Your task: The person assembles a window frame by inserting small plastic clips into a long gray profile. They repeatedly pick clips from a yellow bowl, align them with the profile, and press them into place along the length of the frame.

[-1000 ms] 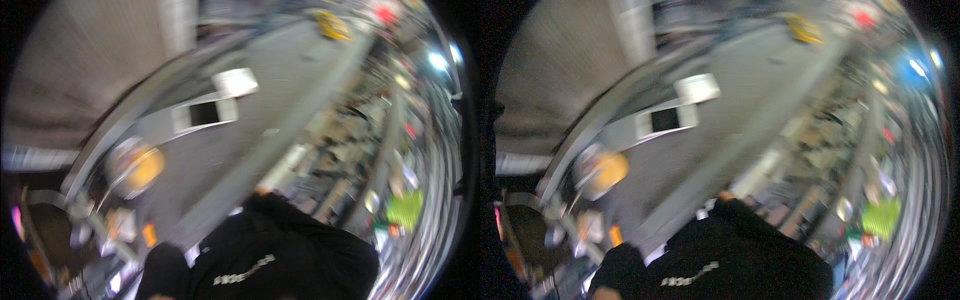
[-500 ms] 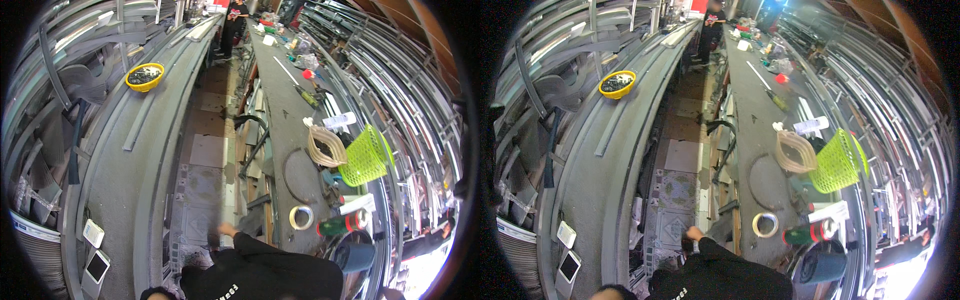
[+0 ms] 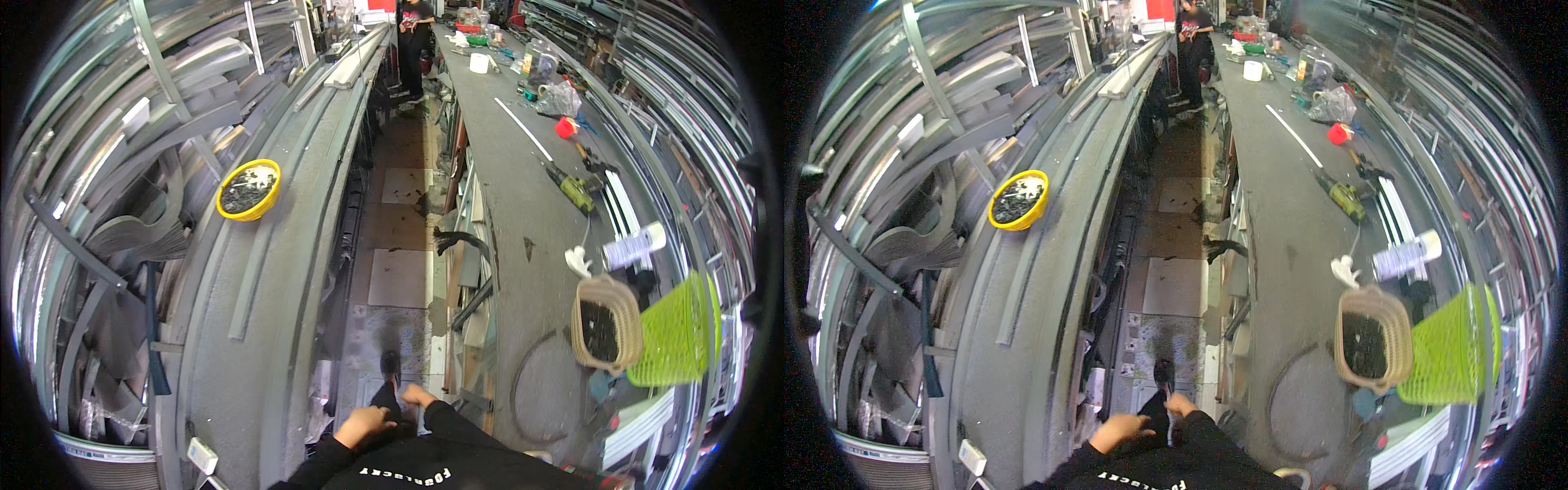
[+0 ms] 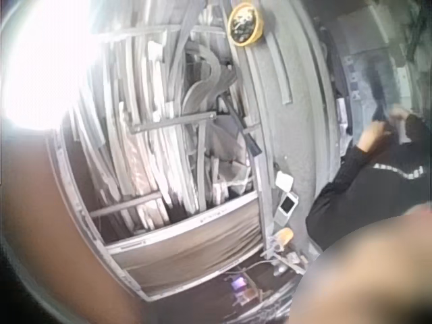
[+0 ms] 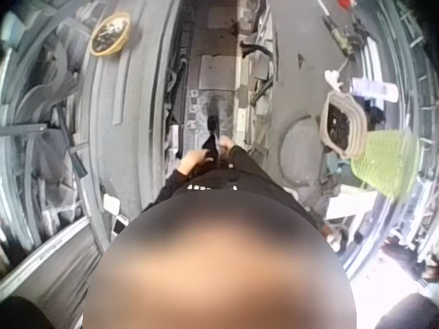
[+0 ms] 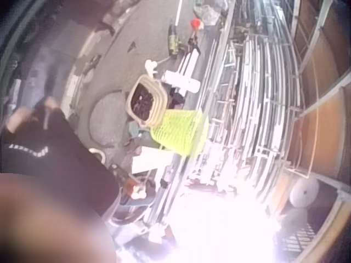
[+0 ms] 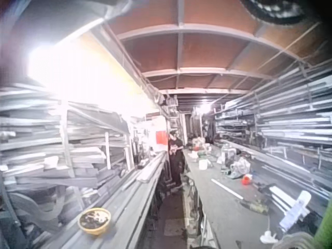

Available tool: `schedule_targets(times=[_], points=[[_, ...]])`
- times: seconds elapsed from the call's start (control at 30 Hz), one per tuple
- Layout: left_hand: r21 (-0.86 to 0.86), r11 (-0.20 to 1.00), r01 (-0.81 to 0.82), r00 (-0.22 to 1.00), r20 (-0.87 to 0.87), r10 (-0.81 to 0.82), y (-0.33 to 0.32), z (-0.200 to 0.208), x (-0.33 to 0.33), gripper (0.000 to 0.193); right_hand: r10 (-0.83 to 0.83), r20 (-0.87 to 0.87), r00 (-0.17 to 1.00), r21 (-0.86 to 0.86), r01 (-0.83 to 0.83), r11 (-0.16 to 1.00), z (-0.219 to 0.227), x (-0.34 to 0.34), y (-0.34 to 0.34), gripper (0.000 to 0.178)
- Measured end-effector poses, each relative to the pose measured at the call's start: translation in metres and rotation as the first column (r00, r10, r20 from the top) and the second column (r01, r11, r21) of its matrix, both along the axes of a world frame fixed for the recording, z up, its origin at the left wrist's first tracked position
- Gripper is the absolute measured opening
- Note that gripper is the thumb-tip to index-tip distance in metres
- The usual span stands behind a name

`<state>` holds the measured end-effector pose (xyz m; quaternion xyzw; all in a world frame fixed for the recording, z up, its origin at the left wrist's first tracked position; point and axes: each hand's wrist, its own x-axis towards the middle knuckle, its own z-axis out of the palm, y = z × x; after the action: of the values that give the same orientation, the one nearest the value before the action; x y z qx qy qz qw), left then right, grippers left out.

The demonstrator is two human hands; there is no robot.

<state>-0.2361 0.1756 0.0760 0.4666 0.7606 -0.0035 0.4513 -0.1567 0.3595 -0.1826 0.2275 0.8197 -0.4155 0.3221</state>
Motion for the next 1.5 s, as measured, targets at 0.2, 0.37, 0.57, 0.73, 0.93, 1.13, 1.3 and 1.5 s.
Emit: schedule_targets(times=[0.2, 0.37, 0.57, 0.73, 0.93, 1.13, 1.3, 1.5], points=[[0.443, 0.894, -0.064, 0.959, -0.219, 0.177, 0.124, 0.063, -0.153, 0.054, -0.502, -0.012, 0.865, -0.05, 0.501, 0.864, 0.048, -0.171, 0.121, 0.031], [0.277, 0.937, 0.213, 0.912, -0.401, -0.089, 0.224, 0.114, -0.232, 0.052, -0.516, -0.1, 0.851, -0.104, 0.507, 0.856, 0.052, -0.261, 0.208, 0.028], [0.524, 0.713, 0.465, 0.878, -0.168, -0.449, 0.351, 0.129, -0.28, 0.057, -0.535, -0.148, 0.831, -0.14, 0.518, 0.844, 0.026, -0.317, 0.285, 0.019], [0.638, 0.735, 0.23, 0.973, -0.162, -0.164, 0.432, 0.134, -0.367, 0.052, -0.251, -0.099, 0.963, 0.23, 0.267, 0.936, 0.029, -0.382, 0.387, 0.026], [0.816, 0.528, -0.236, 0.768, -0.176, 0.616, 0.4, 0.158, -0.497, 0.049, -0.333, -0.057, 0.941, 0.26, 0.336, 0.905, 0.104, -0.541, 0.469, 0.041], [0.667, 0.228, -0.709, -0.055, -0.374, 0.926, 0.32, 0.106, -0.492, 0.088, -0.033, -0.012, 0.999, 0.208, 0.034, 0.978, 0.103, -0.659, 0.44, 0.041], [0.781, 0.453, -0.429, -0.044, -0.519, 0.853, 0.306, 0.099, -0.494, 0.054, 0.571, 0.042, 0.82, -0.067, -0.568, 0.82, 0.036, -0.676, 0.39, 0.026], [0.829, 0.388, -0.403, -0.072, -0.452, 0.889, 0.324, 0.126, -0.513, 0.041, 0.587, 0.203, 0.783, 0.02, -0.603, 0.797, 0.03, -0.721, 0.416, 0.029]])
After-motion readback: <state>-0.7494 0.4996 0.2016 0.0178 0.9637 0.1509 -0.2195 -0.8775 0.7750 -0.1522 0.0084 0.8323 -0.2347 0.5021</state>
